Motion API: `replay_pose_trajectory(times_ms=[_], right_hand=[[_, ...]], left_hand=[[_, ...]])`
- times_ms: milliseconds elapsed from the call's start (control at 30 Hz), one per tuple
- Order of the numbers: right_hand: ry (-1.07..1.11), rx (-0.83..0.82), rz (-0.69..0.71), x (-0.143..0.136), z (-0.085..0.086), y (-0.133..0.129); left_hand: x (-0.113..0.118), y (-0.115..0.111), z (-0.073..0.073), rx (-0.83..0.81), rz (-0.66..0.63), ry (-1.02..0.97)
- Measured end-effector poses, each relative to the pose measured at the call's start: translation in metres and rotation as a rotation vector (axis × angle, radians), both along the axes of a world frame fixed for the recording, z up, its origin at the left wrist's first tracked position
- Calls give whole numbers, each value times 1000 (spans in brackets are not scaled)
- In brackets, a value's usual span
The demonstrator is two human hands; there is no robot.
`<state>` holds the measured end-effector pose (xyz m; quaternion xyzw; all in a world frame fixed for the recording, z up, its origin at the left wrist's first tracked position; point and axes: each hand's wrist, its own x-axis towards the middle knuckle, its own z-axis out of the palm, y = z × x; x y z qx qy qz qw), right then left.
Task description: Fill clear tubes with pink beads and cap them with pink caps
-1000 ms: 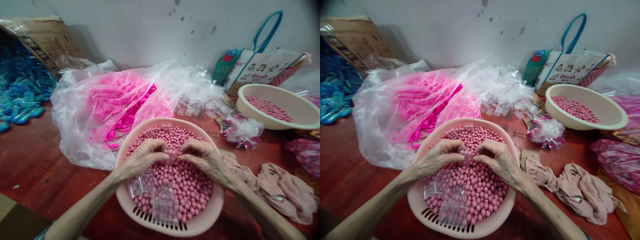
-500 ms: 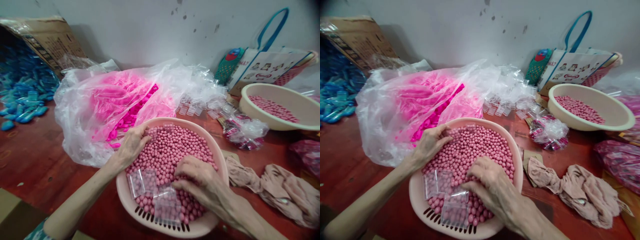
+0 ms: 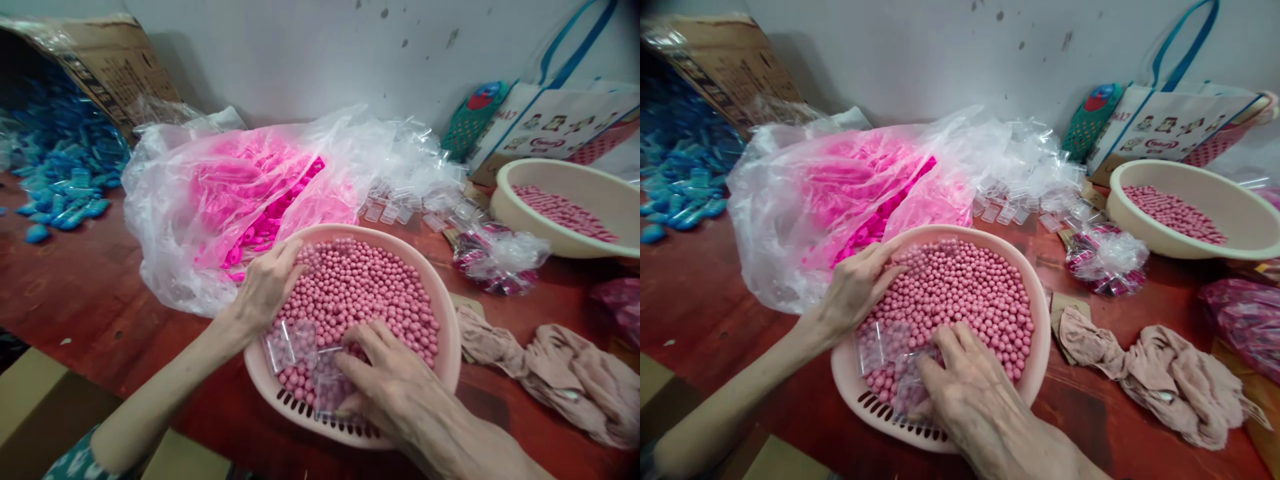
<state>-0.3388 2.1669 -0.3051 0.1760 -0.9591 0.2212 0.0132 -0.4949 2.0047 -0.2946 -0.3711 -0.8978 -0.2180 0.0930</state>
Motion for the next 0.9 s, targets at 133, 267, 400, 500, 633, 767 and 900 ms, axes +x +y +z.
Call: replay_pose_trajectory(times_ms=[133,267,400,500,633,767,900], right_hand=[[15,35,25,6,5,0],[23,44,23,6,5,-1],[7,69,-13,14,-1,7],[-52,-35,12,34,0,22],[-153,-310,-61,48,9,35],[-241,-483,-186,19,15,36],[-375,-802,-248,-13,21,41]], left_hand=[[16,-6,11,39,-181,-160],[25,-17,17,-36,-369,-350],[30,-45,24,-120,-497,-529],[33,-68,21,-189,-556,-644],[37,-74,7,-181,-570,-629],[38,-54,5,-58,-442,-515],[33,-33,18,-62,-331,-536]])
